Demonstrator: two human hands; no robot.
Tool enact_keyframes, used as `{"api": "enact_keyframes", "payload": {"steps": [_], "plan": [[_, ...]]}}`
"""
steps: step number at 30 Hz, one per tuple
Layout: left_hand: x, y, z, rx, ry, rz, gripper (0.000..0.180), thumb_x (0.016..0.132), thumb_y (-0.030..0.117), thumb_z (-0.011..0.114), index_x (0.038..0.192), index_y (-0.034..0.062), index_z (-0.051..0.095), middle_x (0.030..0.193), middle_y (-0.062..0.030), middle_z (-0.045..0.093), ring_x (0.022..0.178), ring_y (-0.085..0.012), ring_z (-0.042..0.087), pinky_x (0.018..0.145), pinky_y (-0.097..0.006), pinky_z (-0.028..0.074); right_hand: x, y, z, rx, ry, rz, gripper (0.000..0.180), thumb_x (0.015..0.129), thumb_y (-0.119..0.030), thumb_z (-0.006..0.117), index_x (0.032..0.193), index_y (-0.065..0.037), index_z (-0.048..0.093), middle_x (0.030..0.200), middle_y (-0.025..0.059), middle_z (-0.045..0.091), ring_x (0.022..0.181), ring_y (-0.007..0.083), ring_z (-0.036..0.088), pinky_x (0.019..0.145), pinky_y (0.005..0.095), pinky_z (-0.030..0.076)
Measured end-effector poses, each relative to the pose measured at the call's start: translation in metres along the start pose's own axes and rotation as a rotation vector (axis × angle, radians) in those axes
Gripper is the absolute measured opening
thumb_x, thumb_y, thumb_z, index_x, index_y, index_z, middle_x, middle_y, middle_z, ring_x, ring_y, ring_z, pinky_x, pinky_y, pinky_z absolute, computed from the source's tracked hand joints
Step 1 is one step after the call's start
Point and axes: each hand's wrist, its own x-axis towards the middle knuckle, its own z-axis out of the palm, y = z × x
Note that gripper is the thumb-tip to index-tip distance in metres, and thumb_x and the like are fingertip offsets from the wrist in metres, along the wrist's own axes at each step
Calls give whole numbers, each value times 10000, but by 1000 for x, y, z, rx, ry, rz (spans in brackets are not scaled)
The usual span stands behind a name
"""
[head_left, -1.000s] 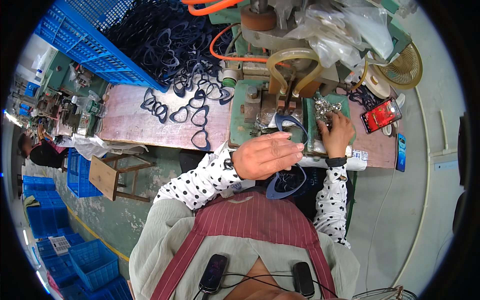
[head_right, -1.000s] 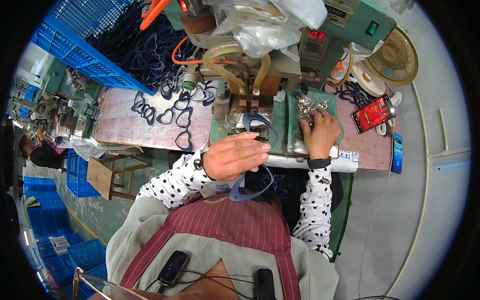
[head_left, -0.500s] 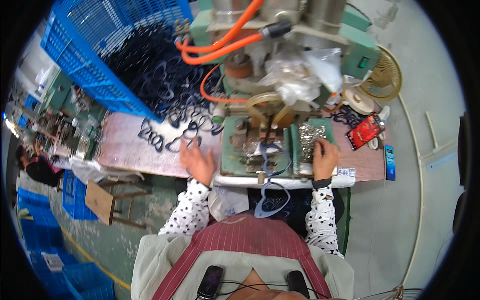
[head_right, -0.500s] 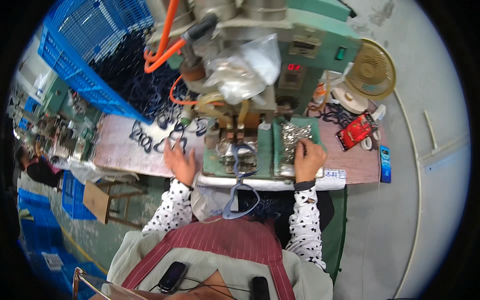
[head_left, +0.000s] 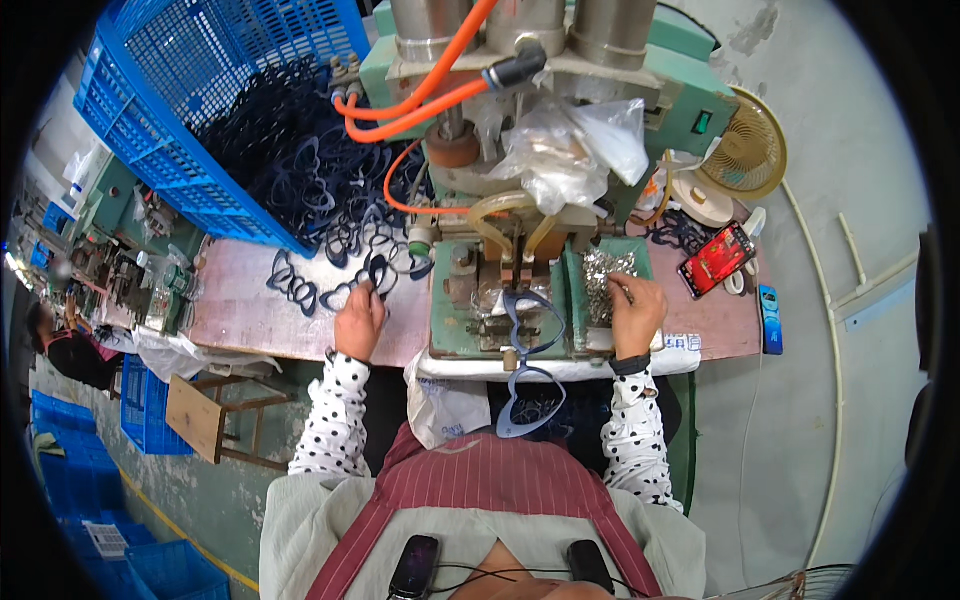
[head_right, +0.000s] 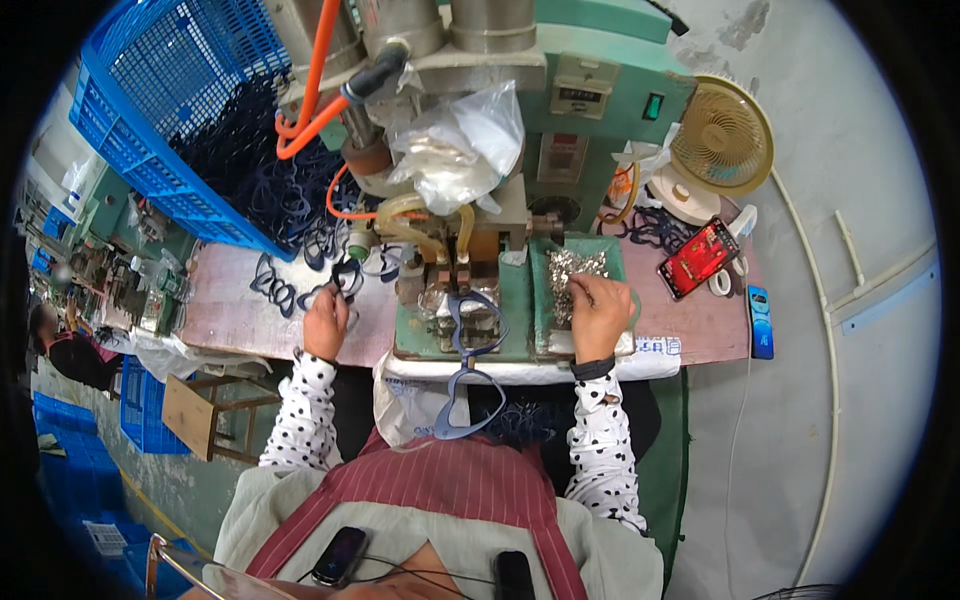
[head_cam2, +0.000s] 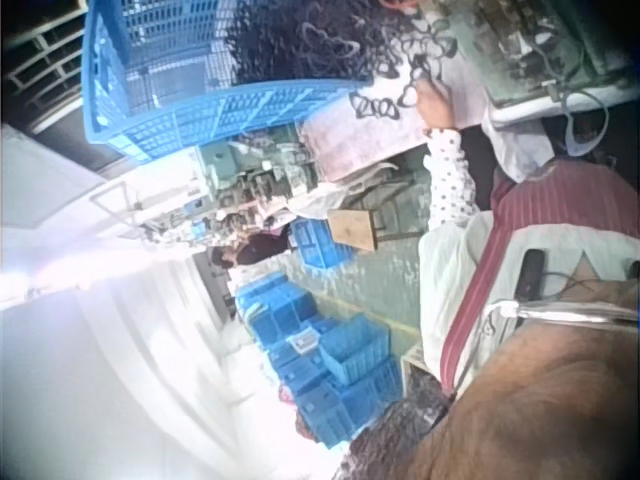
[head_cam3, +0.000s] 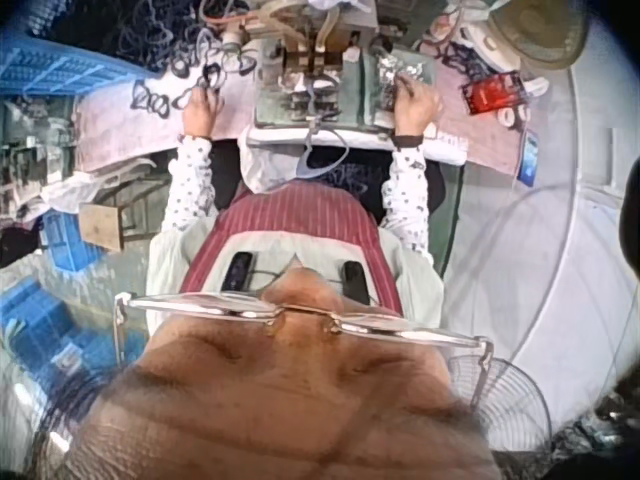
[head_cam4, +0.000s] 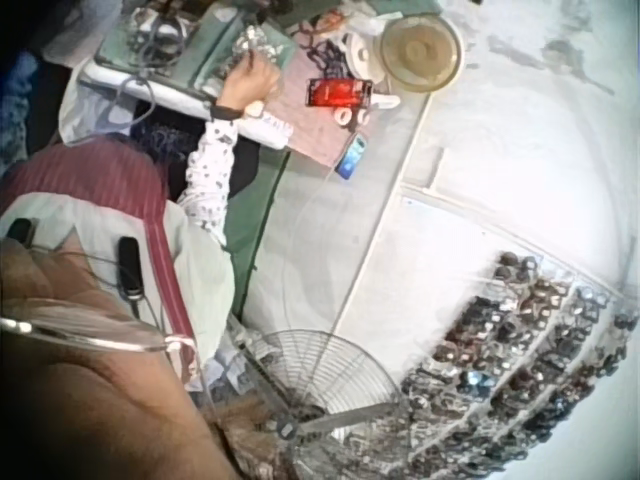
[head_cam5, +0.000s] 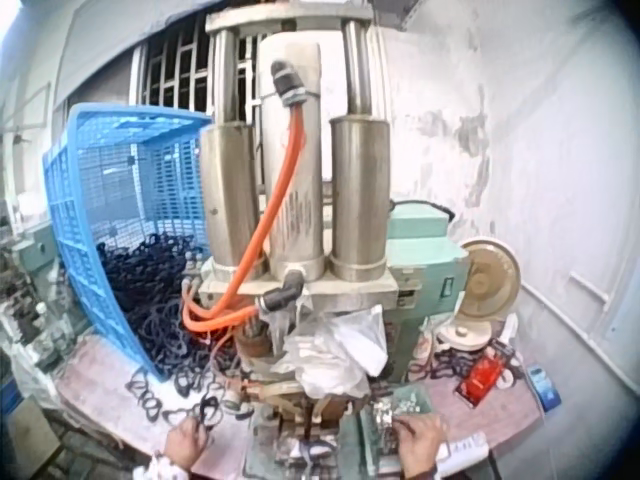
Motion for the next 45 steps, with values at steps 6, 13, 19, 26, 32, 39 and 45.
{"api": "enact_keyframes", "payload": {"steps": [6, 13, 19, 26, 32, 39, 45], "plan": [[24, 62, -24, -79, 118, -37, 157, 830, 46, 680, 934, 22, 565, 783, -135, 656, 651, -320, 615, 562, -397, 464, 13, -57, -5, 322, -110, 22, 139, 758, -31, 699, 883, -73, 742, 868, 64, 697, 859, 246, 581, 792, 330, 461], [54, 164, -49, -373, 105, 621, 257, 742, 52, 655, 999, 71, 656, 1021, -66, 711, 837, -206, 640, 835, -383, 493, 20, -108, -20, 597, -280, 18, 155, 746, -18, 695, 892, -48, 733, 851, 63, 686, 839, 181, 586, 755, 293, 460], [56, 185, -40, -545, 54, 710, 311, 769, 98, 684, 1072, 35, 655, 1022, -84, 700, 841, -203, 655, 831, -380, 509, 10, -118, -22, 704, -363, 225, 294, 725, -49, 738, 1008, -55, 660, 803, 28, 690, 692, 72, 508, 627, 238, 413], [50, 180, -30, -659, 15, 752, 329, 766, 78, 682, 1088, 13, 655, 1016, -95, 687, 825, -220, 646, 836, -391, 510, 14, -124, -12, 705, -373, 300, 406, 710, -52, 757, 1061, -21, 558, 793, 38, 693, 607, 60, 471, 573, 223, 398], [53, 180, -44, -697, 2, 891, 312, 794, 74, 635, 1100, 14, 644, 1049, -114, 674, 845, -240, 647, 844, -390, 509, 15, -132, -1, 836, -364, 368, 480, 704, -40, 761, 1108, 3, 504, 781, 46, 674, 619, 58, 471, 565, 223, 414], [62, 181, -28, -769, -122, 924, 299, 821, 57, 599, 1113, -1, 631, 1134, -127, 646, 974, -271, 640, 956, -447, 491, 24, -72, 1, 481, -150, 254, 504, 739, -71, 741, 1201, -34, 543, 947, 109, 709, 879, 190, 656, 803, 321, 495], [61, 174, -16, -785, -106, 935, 342, 817, 54, 596, 1153, -9, 609, 1159, -125, 631, 994, -265, 619, 949, -427, 487, -1, 49, -3, 95, -191, 274, 326, 802, -130, 699, 1111, -50, 632, 863, 132, 689, 775, 269, 661, 711, 367, 503]]}}
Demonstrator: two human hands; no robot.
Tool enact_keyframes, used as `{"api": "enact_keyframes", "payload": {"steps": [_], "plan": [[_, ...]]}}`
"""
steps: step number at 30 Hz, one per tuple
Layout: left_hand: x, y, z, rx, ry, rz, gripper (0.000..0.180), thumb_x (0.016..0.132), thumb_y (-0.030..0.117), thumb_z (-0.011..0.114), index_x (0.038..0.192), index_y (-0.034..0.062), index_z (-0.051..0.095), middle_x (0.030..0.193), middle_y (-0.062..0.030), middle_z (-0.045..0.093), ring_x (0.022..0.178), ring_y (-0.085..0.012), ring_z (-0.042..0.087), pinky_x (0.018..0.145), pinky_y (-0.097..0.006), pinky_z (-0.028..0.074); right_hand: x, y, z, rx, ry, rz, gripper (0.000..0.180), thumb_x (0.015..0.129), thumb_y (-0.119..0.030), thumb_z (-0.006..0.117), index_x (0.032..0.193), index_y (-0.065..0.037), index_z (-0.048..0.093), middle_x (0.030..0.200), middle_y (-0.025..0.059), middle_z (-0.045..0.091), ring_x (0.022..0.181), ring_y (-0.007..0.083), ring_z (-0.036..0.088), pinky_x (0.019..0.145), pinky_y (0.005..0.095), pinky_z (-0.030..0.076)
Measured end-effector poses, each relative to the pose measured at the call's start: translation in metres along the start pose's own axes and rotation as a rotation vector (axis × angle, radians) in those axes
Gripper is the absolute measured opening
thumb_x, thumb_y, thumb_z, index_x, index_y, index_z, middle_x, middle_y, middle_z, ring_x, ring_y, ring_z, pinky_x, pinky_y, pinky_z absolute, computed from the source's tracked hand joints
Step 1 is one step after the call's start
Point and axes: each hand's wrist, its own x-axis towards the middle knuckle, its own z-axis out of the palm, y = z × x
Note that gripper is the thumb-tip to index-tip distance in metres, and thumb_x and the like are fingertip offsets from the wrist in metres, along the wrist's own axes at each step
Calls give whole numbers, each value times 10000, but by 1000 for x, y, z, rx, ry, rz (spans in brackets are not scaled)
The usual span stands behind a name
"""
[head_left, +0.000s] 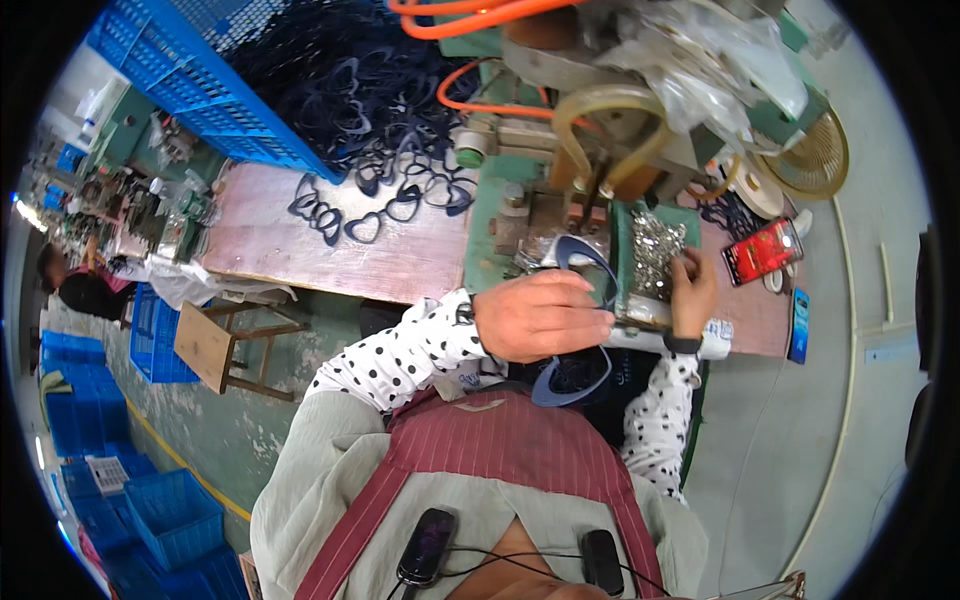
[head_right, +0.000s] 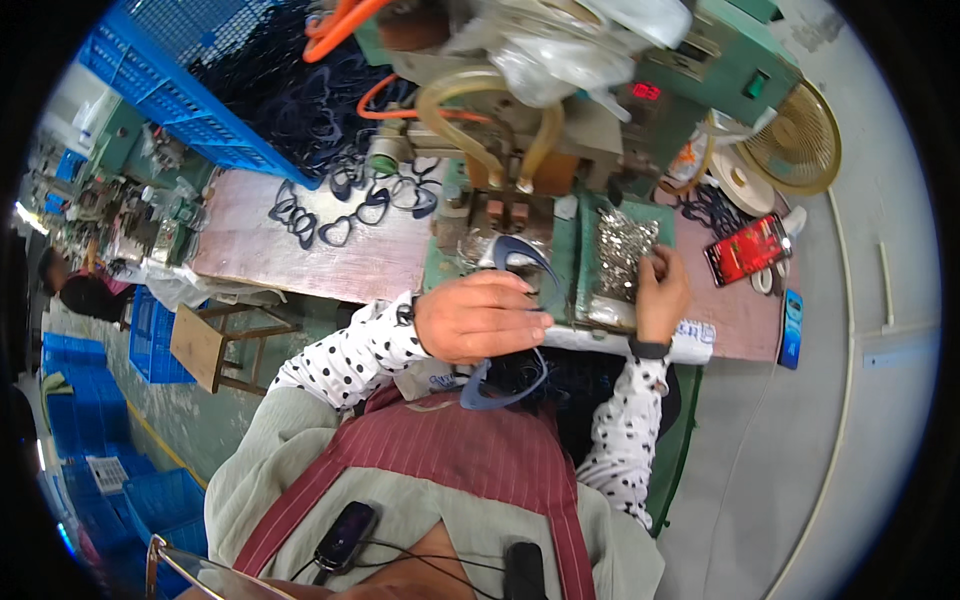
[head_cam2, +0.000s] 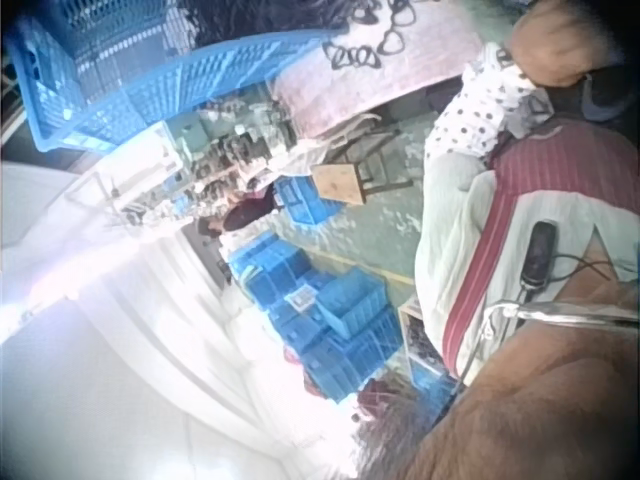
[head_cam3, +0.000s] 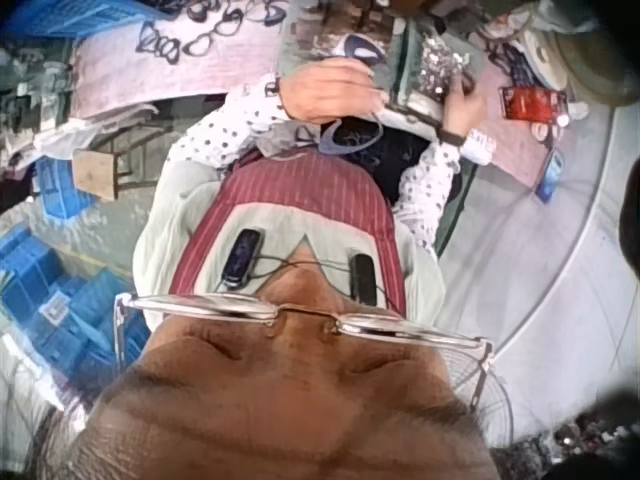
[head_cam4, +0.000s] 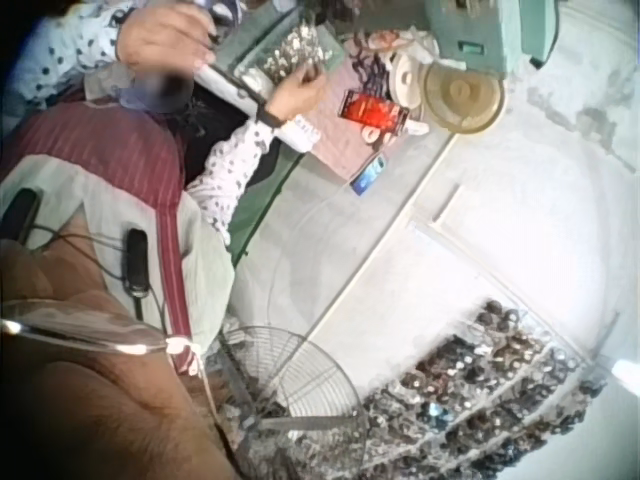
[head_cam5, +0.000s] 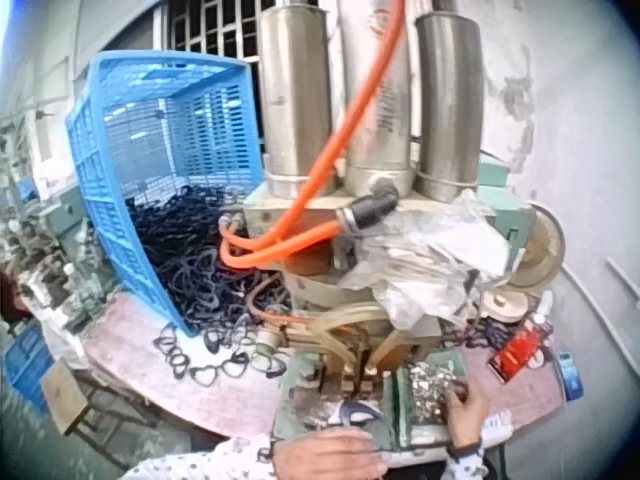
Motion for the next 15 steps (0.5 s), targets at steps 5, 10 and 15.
{"api": "enact_keyframes", "payload": {"steps": [5, 10, 15], "plan": [[-2, -3, 3, -39, 13, 25, 350, 819, 61, 604, 1164, -1, 603, 1170, -120, 620, 944, -270, 606, 921, -432, 487, -26, -22, -12, -565, -137, -164, 354, 825, -224, 700, 1112, -38, 608, 1051, 183, 612, 914, 381, 595, 828, 458, 463], [-3, 1, 3, 34, 1, 16, 273, 890, 154, 612, 1135, 39, 645, 1205, -100, 636, 1000, -255, 630, 968, -461, 459, -7, -1, 7, -262, -87, -216, 177, 860, -176, 664, 994, -61, 670, 915, 144, 668, 838, 344, 618, 783, 391, 477], [-51, -8, -13, 366, 57, -106, 407, 896, 459, 592, 1170, 164, 649, 1263, -70, 618, 1120, -259, 584, 989, -525, 360, -12, -1, 8, -44, -12, -91, 173, 909, -171, 628, 1018, -59, 703, 903, 133, 711, 805, 242, 662, 761, 331, 492]]}}
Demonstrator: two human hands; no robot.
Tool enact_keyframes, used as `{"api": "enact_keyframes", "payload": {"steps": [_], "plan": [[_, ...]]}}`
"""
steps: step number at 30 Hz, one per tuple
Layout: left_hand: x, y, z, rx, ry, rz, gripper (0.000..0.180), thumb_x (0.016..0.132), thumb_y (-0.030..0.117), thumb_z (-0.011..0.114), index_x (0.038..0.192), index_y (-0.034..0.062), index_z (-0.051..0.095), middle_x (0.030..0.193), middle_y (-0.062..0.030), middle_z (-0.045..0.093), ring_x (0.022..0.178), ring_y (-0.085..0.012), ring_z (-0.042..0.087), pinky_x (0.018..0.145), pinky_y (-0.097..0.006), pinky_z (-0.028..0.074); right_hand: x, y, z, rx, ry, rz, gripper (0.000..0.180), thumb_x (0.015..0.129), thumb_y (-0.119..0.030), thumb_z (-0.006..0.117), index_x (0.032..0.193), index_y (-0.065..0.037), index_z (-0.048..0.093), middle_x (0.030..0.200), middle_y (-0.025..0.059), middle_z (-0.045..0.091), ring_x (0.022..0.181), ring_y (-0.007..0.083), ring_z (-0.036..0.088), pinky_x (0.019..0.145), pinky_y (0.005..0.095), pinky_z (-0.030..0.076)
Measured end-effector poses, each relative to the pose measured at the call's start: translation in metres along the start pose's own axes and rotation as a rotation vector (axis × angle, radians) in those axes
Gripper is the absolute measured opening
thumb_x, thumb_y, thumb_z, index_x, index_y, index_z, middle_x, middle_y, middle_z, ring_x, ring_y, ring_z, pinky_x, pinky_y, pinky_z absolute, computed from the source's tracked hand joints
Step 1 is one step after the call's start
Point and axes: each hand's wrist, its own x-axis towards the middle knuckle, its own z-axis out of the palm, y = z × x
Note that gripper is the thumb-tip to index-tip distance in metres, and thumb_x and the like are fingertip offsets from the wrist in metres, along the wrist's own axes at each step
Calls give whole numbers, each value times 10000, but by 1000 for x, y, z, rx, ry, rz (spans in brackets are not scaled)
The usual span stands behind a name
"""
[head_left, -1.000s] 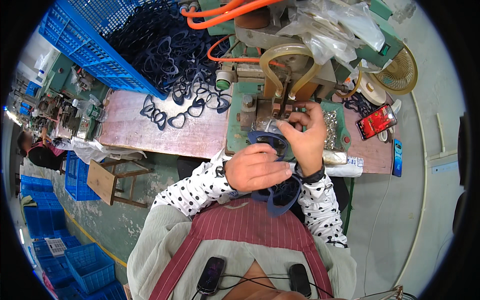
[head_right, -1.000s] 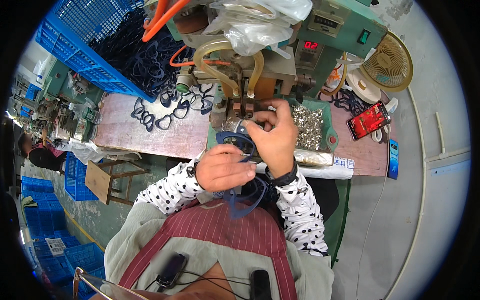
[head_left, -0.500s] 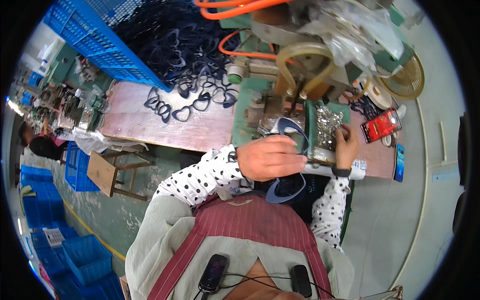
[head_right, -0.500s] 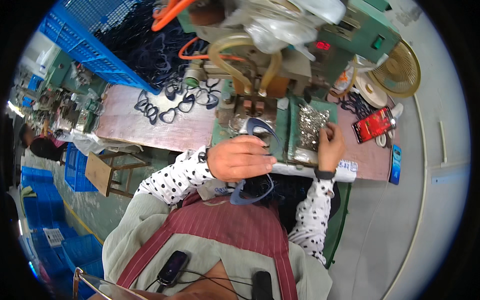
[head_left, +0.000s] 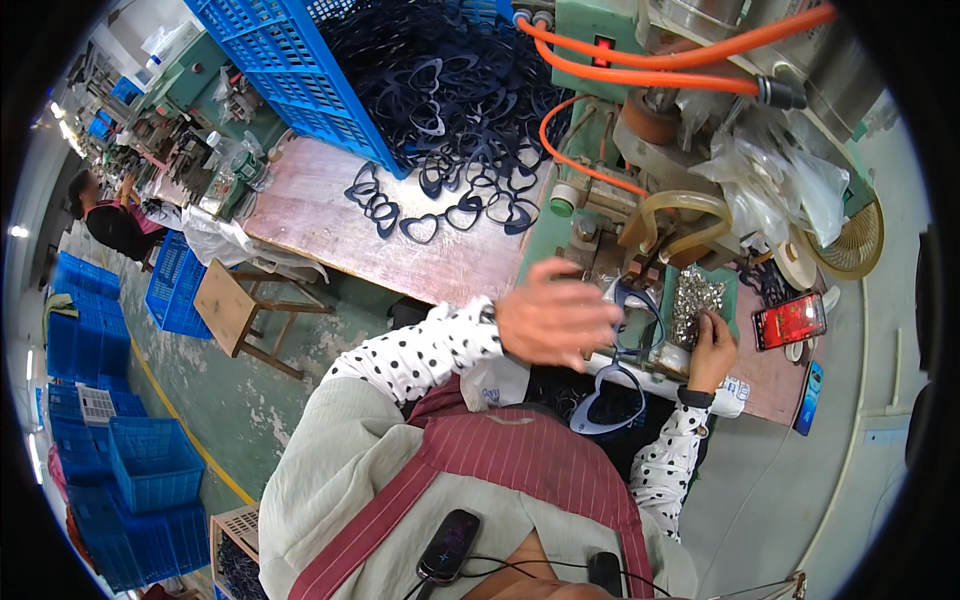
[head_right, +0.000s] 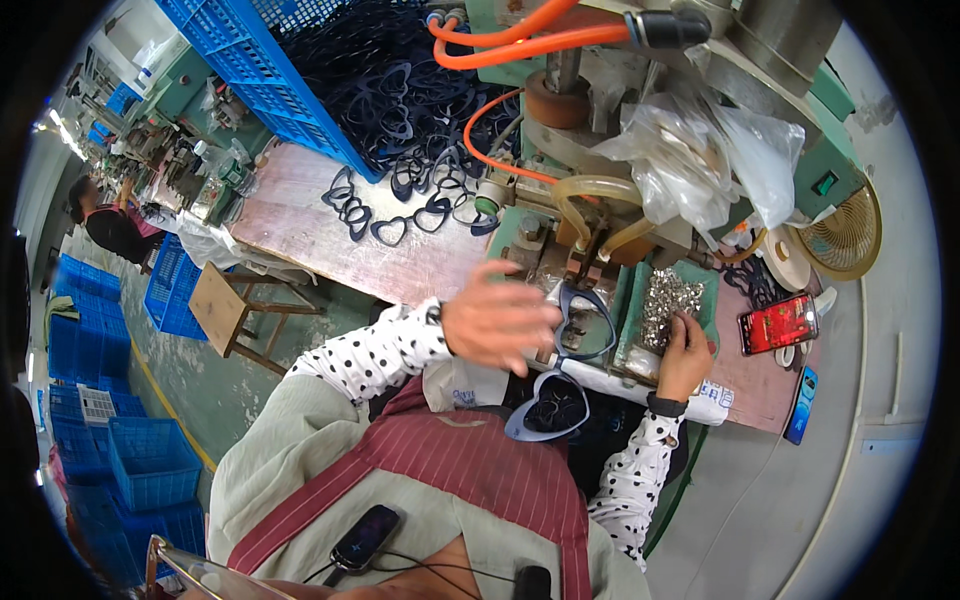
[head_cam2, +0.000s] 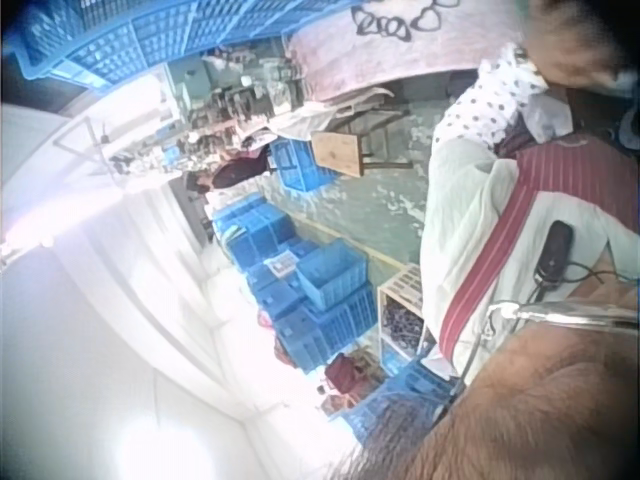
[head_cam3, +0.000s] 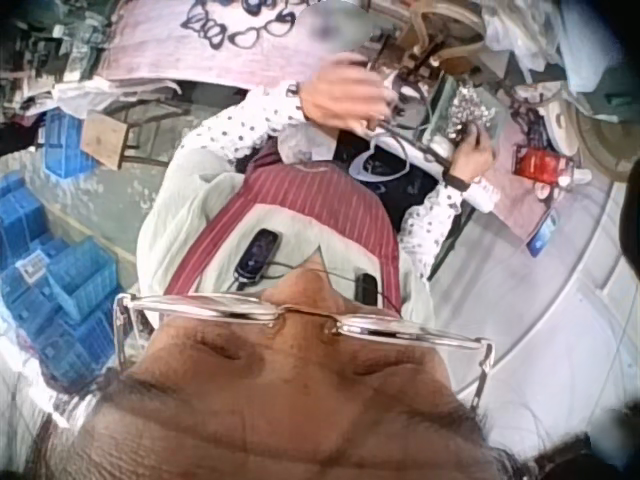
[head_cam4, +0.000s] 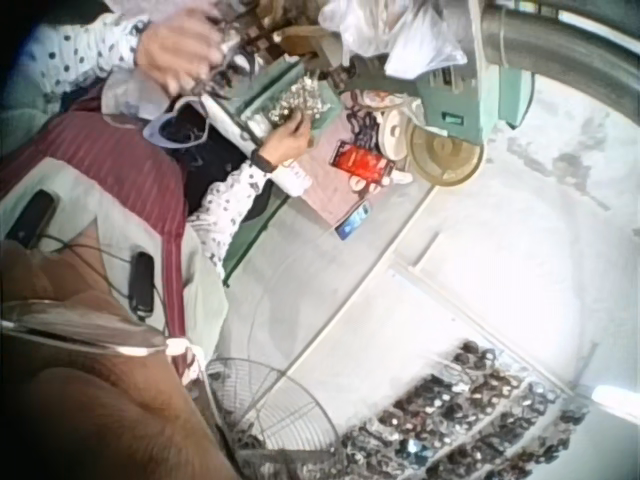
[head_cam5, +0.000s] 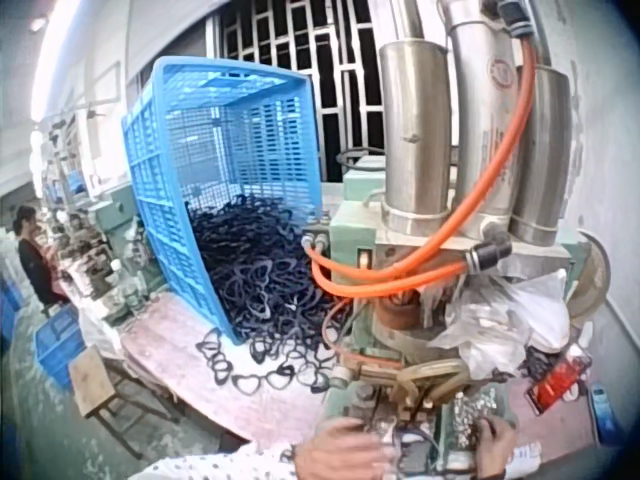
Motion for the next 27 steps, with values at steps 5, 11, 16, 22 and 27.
{"api": "enact_keyframes", "payload": {"steps": [5, 11, 16, 22, 27], "plan": [[-50, -77, 6, 325, 183, -878, 194, 842, 120, 683, 984, 24, 590, 867, -155, 593, 714, -303, 583, 609, -384, 455, -6, -6, 0, 42, 141, 71, 174, 913, -156, 628, 1041, -54, 687, 862, 134, 703, 759, 233, 671, 692, 331, 510], [-72, -151, 26, 730, -376, -1335, 476, 852, 490, 616, 859, 14, 643, 777, -161, 686, 675, -329, 674, 590, -410, 536, -7, -11, -1, -63, 151, 37, 160, 876, -143, 664, 979, -31, 714, 901, 147, 700, 772, 277, 648, 729, 359, 504], [-83, -160, 35, 608, -625, -1475, 358, 836, 383, 578, 879, 67, 741, 909, -175, 709, 836, -315, 697, 707, -414, 552, 0, -9, 4, -48, 137, -55, 154, 858, -101, 663, 985, -32, 716, 894, 138, 692, 827, 295, 622, 757, 371, 491], [-95, -103, 12, 552, -383, -1314, 249, 816, 285, 569, 898, 86, 695, 921, -166, 635, 762, -361, 647, 660, -455, 523, -3, -10, -2, -88, 118, -176, 134, 824, -70, 672, 945, -69, 728, 917, 100, 695, 860, 278, 617, 790, 367, 483], [-51, -44, -14, 251, 232, -1061, 152, 787, 7, 565, 930, 43, 601, 872, -143, 611, 749, -333, 595, 658, -410, 475, 0, -32, 2, 151, 64, 10, 147, 804, -38, 678, 937, -51, 737, 919, 112, 705, 850, 242, 642, 792, 321, 486]]}}
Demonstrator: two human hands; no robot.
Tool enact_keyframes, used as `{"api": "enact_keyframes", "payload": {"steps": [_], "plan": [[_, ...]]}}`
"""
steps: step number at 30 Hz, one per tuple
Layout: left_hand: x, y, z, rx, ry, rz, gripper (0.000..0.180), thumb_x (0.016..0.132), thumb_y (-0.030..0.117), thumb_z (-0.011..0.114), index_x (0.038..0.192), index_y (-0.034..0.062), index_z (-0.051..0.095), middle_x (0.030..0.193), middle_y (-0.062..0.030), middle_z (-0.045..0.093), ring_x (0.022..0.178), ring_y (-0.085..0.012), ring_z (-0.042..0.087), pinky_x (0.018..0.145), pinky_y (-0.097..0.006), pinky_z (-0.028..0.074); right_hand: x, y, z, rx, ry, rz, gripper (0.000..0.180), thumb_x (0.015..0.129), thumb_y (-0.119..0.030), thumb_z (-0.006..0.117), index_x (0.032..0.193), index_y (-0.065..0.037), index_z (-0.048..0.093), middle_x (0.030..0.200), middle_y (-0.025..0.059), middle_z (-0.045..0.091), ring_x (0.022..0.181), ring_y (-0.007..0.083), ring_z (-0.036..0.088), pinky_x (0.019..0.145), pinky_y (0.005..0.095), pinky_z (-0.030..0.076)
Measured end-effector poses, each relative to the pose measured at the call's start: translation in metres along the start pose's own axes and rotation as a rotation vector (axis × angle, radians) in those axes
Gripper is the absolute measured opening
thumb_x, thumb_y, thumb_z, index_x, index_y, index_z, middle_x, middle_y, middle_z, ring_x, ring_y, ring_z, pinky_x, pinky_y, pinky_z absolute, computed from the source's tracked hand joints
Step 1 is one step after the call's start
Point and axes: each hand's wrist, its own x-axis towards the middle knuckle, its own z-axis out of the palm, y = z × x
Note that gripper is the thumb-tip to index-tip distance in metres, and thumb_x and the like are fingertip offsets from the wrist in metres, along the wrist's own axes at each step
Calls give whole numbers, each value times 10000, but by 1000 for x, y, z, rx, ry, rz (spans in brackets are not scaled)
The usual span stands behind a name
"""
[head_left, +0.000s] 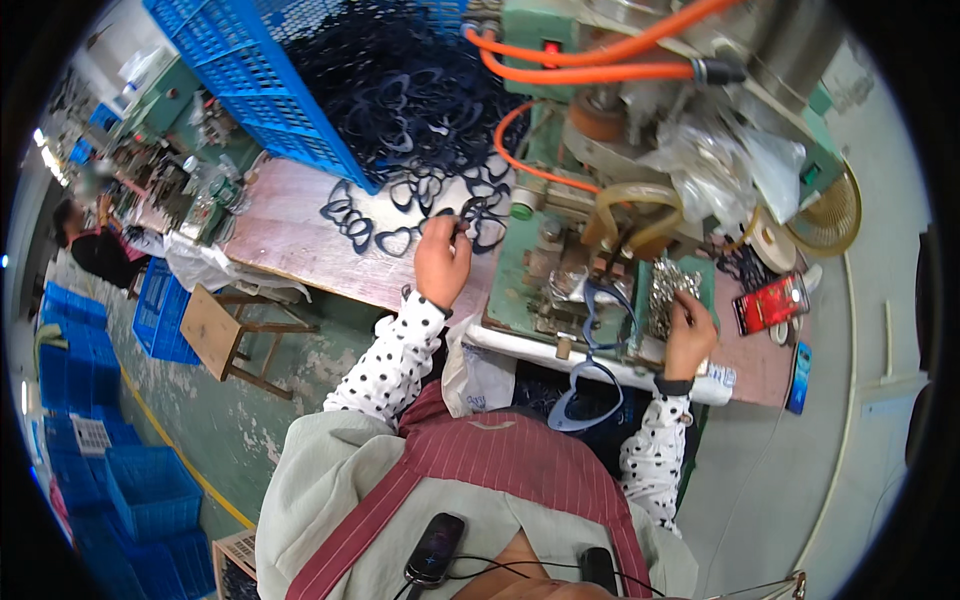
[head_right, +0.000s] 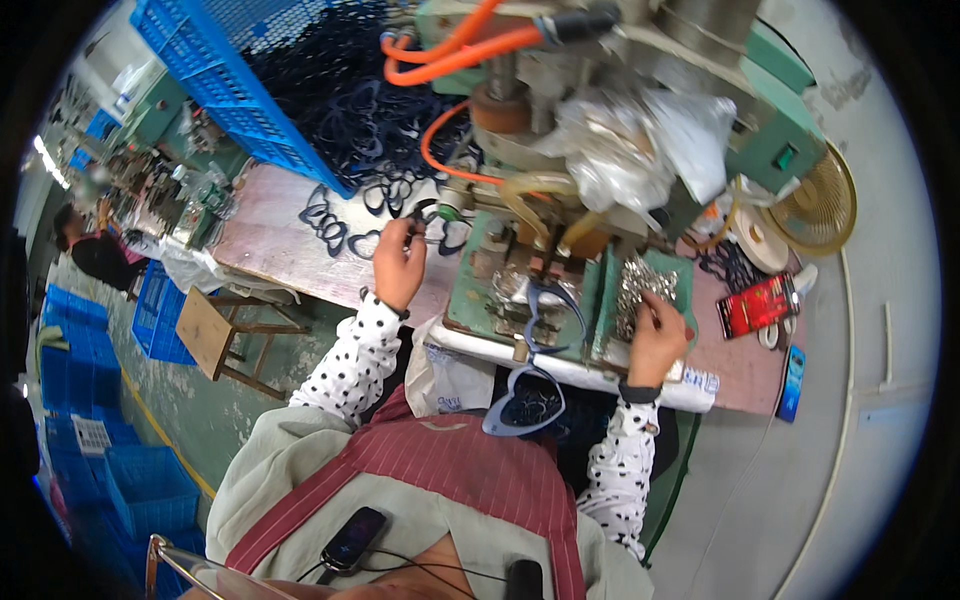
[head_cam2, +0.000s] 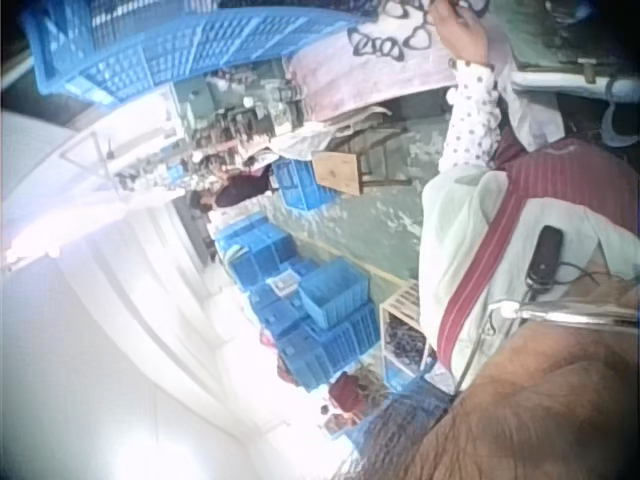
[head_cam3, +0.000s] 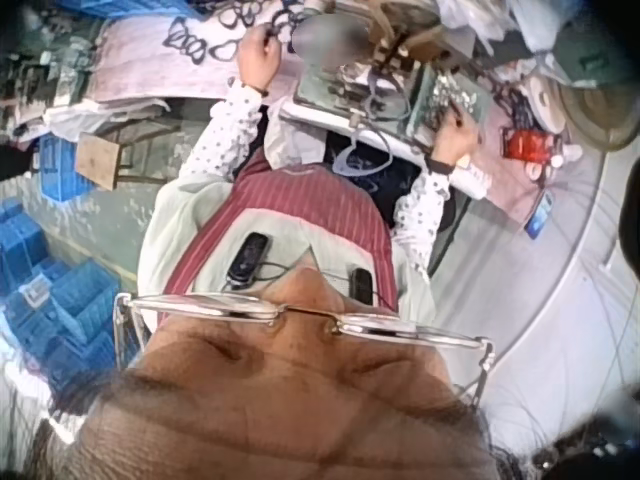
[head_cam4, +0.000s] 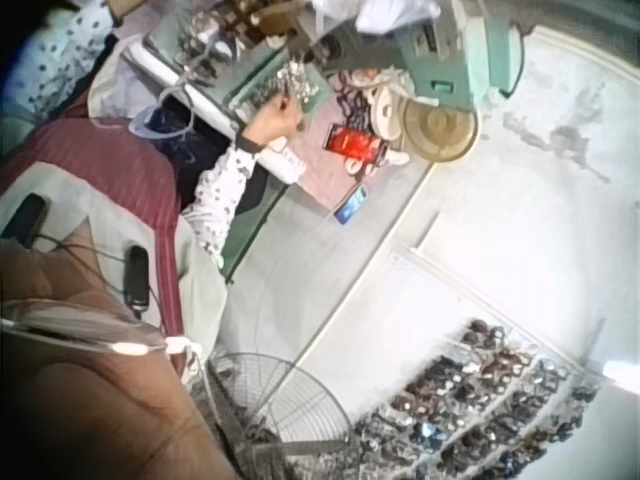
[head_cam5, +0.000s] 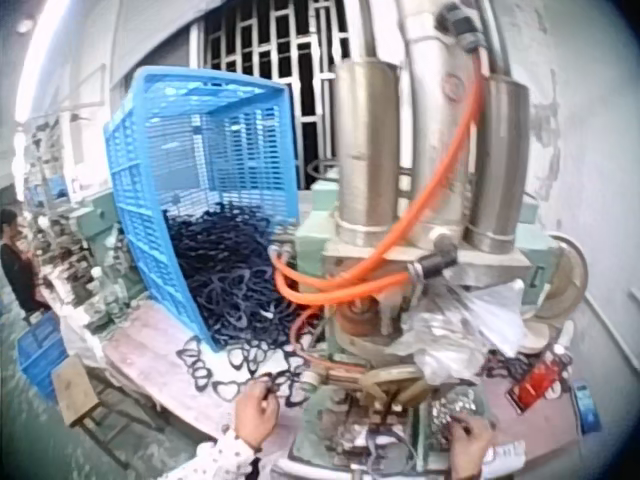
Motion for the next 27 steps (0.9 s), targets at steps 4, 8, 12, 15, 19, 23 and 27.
{"api": "enact_keyframes", "payload": {"steps": [4, 8, 12, 15, 19, 23, 27], "plan": [[-13, 64, -24, -133, 6, 471, 353, 696, -46, 597, 1029, 62, 645, 893, -54, 645, 765, -238, 604, 867, -419, 418, 1, -58, 3, 322, -134, 105, 185, 810, 2, 657, 974, -28, 736, 891, 79, 695, 799, 139, 630, 720, 248, 481], [-19, 110, -24, -140, -121, 817, 386, 714, 28, 648, 1094, 93, 671, 883, 1, 669, 826, -179, 636, 909, -427, 434, -7, -117, -3, 489, -263, 52, 178, 789, 1, 702, 965, -13, 729, 850, 7, 679, 685, 39, 503, 601, 195, 386], [-21, 129, -11, -294, -202, 954, 342, 750, 90, 664, 1089, 48, 668, 963, -54, 689, 862, -206, 650, 879, -395, 498, -12, -136, 5, 548, -319, 144, 279, 753, -20, 737, 1021, -29, 662, 804, -6, 673, 607, -9, 418, 512, 179, 306], [-16, 127, -8, -390, -239, 995, 347, 751, 81, 654, 1093, 23, 658, 983, -85, 683, 848, -225, 651, 852, -397, 516, -9, -138, 8, 558, -342, 205, 345, 748, -15, 739, 1052, -14, 574, 807, 25, 681, 628, 3, 476, 518, 176, 333], [-13, 125, -14, -467, -364, 1098, 339, 764, 74, 644, 1094, -6, 648, 996, -117, 673, 836, -236, 647, 856, -406, 518, -5, -147, 18, 650, -328, 193, 402, 746, 8, 736, 1089, 3, 526, 820, 63, 683, 677, 32, 546, 556, 179, 401], [-18, 124, -18, -541, -386, 1168, 328, 816, 83, 626, 1132, -7, 624, 1041, -125, 660, 851, -245, 649, 884, -399, 512, -9, -151, 24, 778, -313, 249, 458, 743, 29, 734, 1120, 15, 474, 833, 88, 681, 687, 53, 565, 588, 192, 446], [-9, 124, -7, -566, -457, 1177, 324, 836, 82, 608, 1147, -5, 616, 1108, -136, 645, 958, -273, 642, 939, -420, 502, -2, -138, 16, 627, -296, 192, 515, 760, 8, 726, 1201, 13, 460, 846, 80, 689, 731, 71, 588, 634, 206, 456]]}}
